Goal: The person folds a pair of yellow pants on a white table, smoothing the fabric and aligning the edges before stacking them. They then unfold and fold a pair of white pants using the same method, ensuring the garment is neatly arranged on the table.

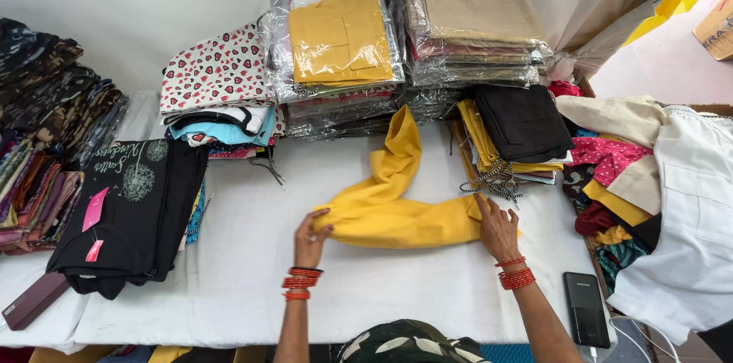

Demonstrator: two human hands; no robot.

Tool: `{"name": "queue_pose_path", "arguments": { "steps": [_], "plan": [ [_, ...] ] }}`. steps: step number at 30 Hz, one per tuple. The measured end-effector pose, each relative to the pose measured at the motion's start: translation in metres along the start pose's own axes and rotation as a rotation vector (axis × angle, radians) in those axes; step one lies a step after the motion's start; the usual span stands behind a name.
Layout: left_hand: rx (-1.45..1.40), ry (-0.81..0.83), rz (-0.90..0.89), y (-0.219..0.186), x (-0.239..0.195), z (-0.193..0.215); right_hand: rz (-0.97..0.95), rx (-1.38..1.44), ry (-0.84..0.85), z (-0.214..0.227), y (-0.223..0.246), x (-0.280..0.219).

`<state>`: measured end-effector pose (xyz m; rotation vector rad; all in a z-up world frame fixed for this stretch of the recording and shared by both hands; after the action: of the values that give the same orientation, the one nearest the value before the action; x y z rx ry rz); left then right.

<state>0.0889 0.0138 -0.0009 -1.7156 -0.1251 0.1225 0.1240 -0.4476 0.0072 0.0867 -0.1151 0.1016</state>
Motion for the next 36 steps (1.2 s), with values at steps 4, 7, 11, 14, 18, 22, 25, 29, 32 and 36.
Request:
{"name": "queue_pose_path", "arguments": {
  "steps": [4, 7, 11, 14, 18, 22, 25, 29, 32, 36],
  "plan": [
    [0.489, -0.128, -0.031, -0.069, -0.016, 0.033, -0.137, 0.189, 0.093, -0.017, -0.028, -0.014],
    [0.536, -0.188, -0.112, -0.072, -0.035, 0.055, -0.172, 0.398, -0.098, -0.007, -0.049, -0.032],
    [0.767, -0.17, 0.118, -0.017, -0.06, 0.075, -0.616, 1.103, -0.128, -0.068, -0.114, -0.074],
    [0.774, -0.148, 0.281, 0.011, -0.077, 0.078, -0.748, 1.342, -0.195, -0.086, -0.13, -0.099],
    [0.796, -0.124, 0.409, 0.023, -0.088, 0.076, -0.827, 1.259, -0.237, -0.089, -0.135, -0.121],
    [0.914, -0.124, 0.487, 0.031, -0.087, 0.082, -0.807, 1.117, -0.225, -0.083, -0.135, -0.124],
    [0.877, -0.144, 0.238, 0.033, -0.068, 0.082, -0.637, 0.809, -0.186, -0.049, -0.119, -0.115],
    [0.603, -0.287, 0.259, 0.033, -0.059, 0.095, -0.431, 0.472, -0.043, 0.014, -0.068, -0.101],
    [0.465, -0.298, 0.411, 0.053, -0.057, 0.107, -0.422, 0.458, 0.058, 0.022, -0.057, -0.1],
    [0.517, -0.143, 0.508, 0.063, -0.053, 0.113, -0.418, 0.439, 0.16, -0.003, -0.069, -0.096]
  ]
}}
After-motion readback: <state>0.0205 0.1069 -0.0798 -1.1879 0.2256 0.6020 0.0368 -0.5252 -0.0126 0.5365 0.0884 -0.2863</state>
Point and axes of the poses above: each hand's wrist, its own x-axis towards the middle knuckle, its own z-axis out of the back of the hand, y = z × x, the point moved 9 cm from there along x, towards the middle knuckle
